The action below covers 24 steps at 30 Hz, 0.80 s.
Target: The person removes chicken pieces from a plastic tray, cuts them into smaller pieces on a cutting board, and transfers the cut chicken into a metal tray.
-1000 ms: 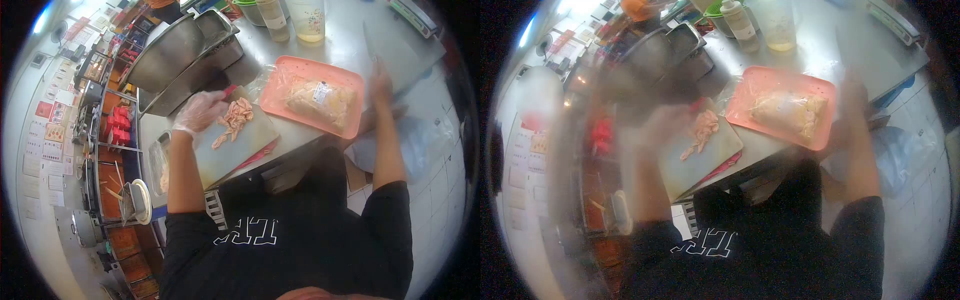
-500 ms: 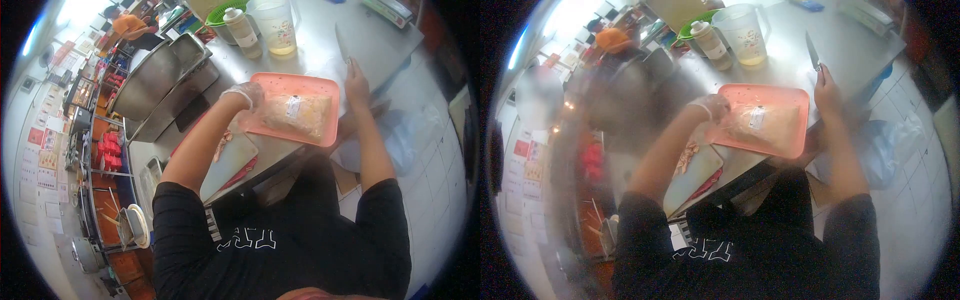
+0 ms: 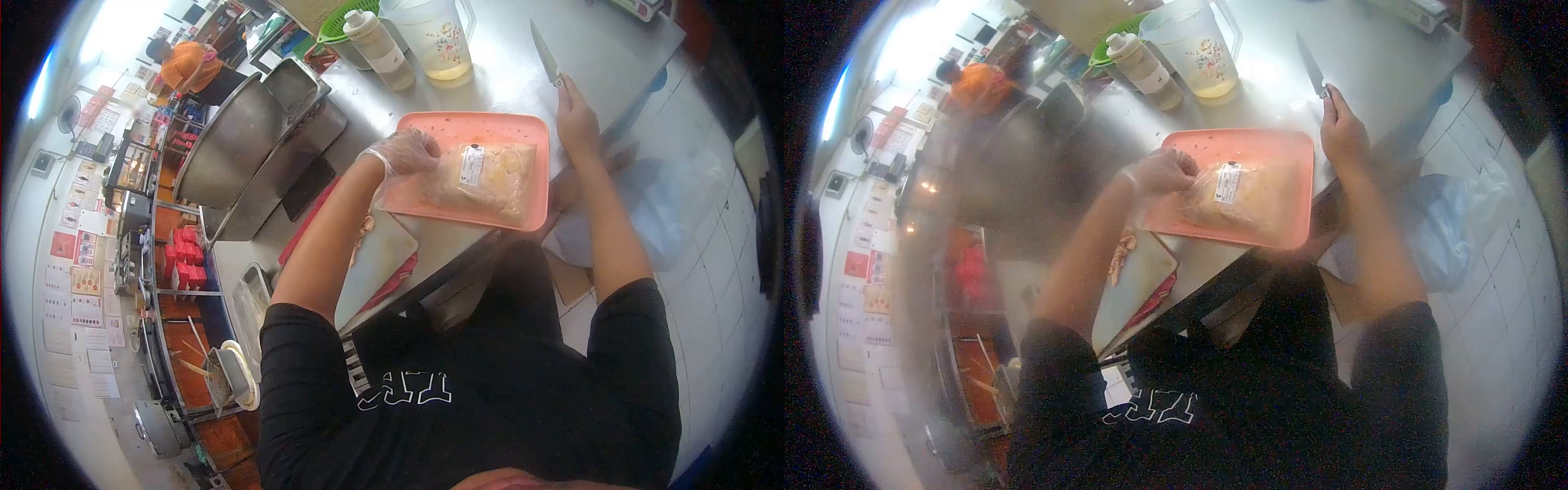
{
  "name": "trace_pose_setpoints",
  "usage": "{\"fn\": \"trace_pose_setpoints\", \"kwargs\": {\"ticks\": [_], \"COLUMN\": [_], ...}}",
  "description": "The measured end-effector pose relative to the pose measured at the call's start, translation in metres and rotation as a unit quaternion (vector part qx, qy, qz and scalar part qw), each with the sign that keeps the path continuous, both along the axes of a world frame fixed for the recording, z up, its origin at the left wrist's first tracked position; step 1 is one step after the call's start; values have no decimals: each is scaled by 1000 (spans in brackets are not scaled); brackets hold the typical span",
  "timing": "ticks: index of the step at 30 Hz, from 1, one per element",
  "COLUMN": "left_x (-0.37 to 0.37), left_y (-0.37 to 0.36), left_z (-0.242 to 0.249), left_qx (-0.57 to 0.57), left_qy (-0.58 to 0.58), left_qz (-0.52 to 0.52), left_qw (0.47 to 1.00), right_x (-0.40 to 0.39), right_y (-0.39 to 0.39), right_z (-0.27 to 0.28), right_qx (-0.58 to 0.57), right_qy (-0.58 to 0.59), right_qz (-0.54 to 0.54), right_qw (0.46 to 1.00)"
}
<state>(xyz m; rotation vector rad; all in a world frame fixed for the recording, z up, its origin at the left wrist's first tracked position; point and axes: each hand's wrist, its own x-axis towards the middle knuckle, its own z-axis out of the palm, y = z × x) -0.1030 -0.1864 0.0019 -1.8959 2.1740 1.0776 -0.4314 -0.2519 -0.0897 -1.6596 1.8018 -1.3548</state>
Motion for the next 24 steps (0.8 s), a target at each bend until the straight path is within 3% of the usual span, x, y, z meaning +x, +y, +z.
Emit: {"fn": "trace_pose_setpoints", "kwargs": {"ticks": [2,6,8,12,14,17,20,24], "left_x": [-11,0,9,-8,0,-16,-32,-19], "left_y": [7,8,4,17,10,12,22,25], "left_z": [13,21,21,35,13,27,48,54], "left_qx": [-28,-51,-31,75,47,95,42,22], "left_qy": [-97,-101,-105,-69,-95,-169,-246,-228], "left_qz": [-6,-17,-70,19,-44,-109,-124,-85], "left_qw": [995,993,992,995,993,975,960,970], "right_x": [-1,-3,-2,1,-1,-1,-2,-2], "right_y": [-1,-2,0,-2,-1,0,-2,0], "right_z": [-3,-5,-3,-2,-3,0,-1,3], "right_qx": [-7,-2,-8,-4,-5,5,11,17], "right_qy": [1,7,4,6,1,1,5,6], "right_qz": [0,2,7,-1,-7,-2,0,-2], "right_qw": [1000,1000,1000,1000,1000,1000,1000,1000]}}
